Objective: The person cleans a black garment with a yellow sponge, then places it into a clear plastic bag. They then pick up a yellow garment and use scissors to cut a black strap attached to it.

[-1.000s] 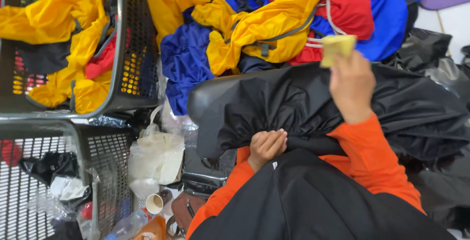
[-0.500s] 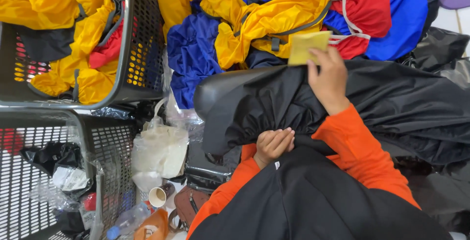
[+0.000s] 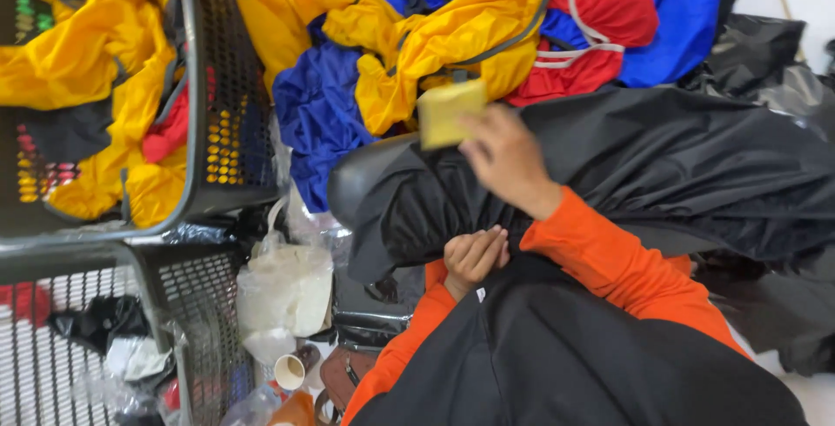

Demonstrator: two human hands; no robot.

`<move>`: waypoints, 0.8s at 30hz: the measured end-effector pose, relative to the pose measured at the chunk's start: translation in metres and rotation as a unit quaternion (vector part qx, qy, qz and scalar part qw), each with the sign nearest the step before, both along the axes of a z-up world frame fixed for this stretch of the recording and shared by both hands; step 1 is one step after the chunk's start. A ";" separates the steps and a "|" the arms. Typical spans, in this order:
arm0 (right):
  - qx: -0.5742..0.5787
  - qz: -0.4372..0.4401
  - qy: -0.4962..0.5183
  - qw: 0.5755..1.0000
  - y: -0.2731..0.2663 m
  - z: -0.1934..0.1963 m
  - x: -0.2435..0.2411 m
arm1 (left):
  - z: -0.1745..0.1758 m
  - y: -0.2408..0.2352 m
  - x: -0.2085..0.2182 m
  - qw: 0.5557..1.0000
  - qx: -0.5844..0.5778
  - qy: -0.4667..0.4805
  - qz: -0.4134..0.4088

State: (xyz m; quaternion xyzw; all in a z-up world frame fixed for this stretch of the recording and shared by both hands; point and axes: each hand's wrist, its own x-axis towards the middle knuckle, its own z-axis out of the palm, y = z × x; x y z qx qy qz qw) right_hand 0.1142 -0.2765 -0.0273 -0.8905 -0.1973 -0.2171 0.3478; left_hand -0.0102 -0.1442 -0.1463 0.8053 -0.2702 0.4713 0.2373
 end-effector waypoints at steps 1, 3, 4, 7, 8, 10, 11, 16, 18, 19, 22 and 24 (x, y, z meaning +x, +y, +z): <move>-0.002 -0.007 0.001 1.000 -0.009 0.008 -0.006 | -0.001 0.001 -0.001 1.000 -0.002 0.001 -0.007; 0.014 0.031 0.006 0.999 -0.028 0.025 -0.017 | -0.003 0.001 0.000 1.000 -0.002 -0.007 0.001; 0.011 0.025 0.009 1.000 -0.030 0.016 -0.034 | 0.004 0.001 0.003 1.000 -0.005 -0.004 -0.005; 0.060 0.209 0.120 0.969 -0.044 -0.010 -0.063 | 0.014 0.001 0.006 0.999 0.010 -0.048 -0.001; 0.026 0.166 0.102 0.980 -0.054 -0.019 -0.056 | 0.009 0.001 0.003 1.000 0.011 -0.018 -0.002; -0.004 0.123 0.081 0.989 -0.088 -0.043 -0.044 | 0.008 0.002 0.000 1.000 0.017 0.011 -0.004; -0.059 -0.045 0.099 0.992 -0.112 -0.057 -0.038 | 0.011 0.001 0.001 1.000 0.004 0.003 -0.007; -0.179 -0.341 -0.006 0.923 -0.182 -0.011 -0.044 | 0.037 0.001 -0.003 0.997 0.015 0.067 -0.034; -0.010 -0.224 -0.036 0.974 -0.173 0.022 -0.054 | 0.039 0.001 -0.005 0.996 0.020 0.087 -0.027; -0.013 -0.228 -0.035 0.973 -0.155 0.030 -0.061 | 0.039 -0.001 -0.004 0.995 0.018 0.089 -0.032; 0.123 0.033 0.094 0.987 -0.111 0.032 -0.079 | 0.039 -0.002 -0.004 0.996 0.018 0.087 -0.032; -0.023 0.083 0.189 0.978 -0.102 0.005 -0.091 | 0.040 -0.001 -0.006 0.995 0.025 0.092 -0.023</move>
